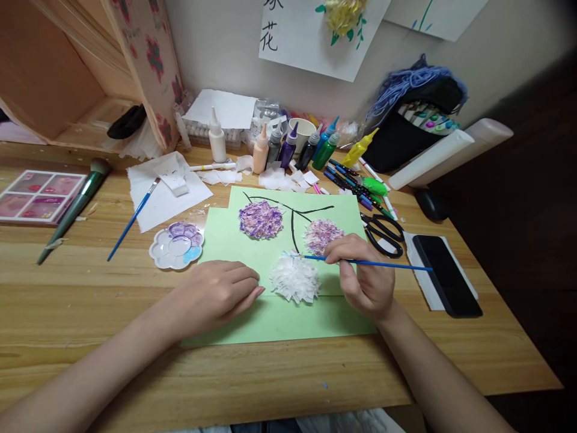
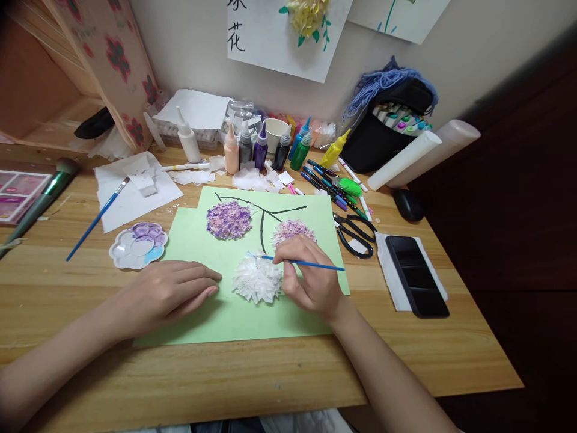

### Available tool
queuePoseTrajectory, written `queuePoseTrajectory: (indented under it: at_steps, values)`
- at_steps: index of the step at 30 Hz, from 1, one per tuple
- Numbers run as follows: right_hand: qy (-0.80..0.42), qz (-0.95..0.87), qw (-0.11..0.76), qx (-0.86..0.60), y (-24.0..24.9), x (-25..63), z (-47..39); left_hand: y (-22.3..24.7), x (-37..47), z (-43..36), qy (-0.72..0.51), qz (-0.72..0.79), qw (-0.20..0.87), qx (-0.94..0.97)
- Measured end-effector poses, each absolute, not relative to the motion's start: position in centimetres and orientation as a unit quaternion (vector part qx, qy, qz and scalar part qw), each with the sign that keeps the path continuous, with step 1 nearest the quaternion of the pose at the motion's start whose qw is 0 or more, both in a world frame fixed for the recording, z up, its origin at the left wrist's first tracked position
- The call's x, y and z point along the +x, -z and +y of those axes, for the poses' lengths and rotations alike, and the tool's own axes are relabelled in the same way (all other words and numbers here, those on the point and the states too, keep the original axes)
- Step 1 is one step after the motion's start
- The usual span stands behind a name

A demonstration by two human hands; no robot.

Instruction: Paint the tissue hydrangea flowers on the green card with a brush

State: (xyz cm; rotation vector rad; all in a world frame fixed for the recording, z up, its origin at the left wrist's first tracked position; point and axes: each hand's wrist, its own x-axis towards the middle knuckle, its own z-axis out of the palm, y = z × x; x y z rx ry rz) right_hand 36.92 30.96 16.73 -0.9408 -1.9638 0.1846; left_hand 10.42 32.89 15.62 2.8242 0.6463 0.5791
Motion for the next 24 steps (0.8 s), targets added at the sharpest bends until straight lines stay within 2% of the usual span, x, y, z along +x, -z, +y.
queuePoseTrajectory:
  at_steps: [12,16,20,22,24]
  values:
    - [-0.074,-0.794,0.473,-0.374,-16.8,37.0,30.9,-15.7,10.4,32.9,-0.199,0.219,0.097,0.95]
    - [-0.107,-0.733,0.546,-0.392,-16.3,37.0,30.7,-15.6,10.5,32.9,-0.198,0.219,0.101,0.95]
    - [-0.209,-0.597,0.617,-0.469,-16.0,36.8,30.8,-15.6,10.4,32.8,-0.218,0.223,0.083,0.947]
    - [-0.247,-0.541,0.636,-0.492,-16.1,36.7,31.0,-16.2,9.9,33.0,-0.27,0.277,0.059,0.92]
    - [-0.275,-0.507,0.653,-0.491,-16.2,36.6,31.3,-17.4,8.8,33.7,-0.319,0.408,0.035,0.855]
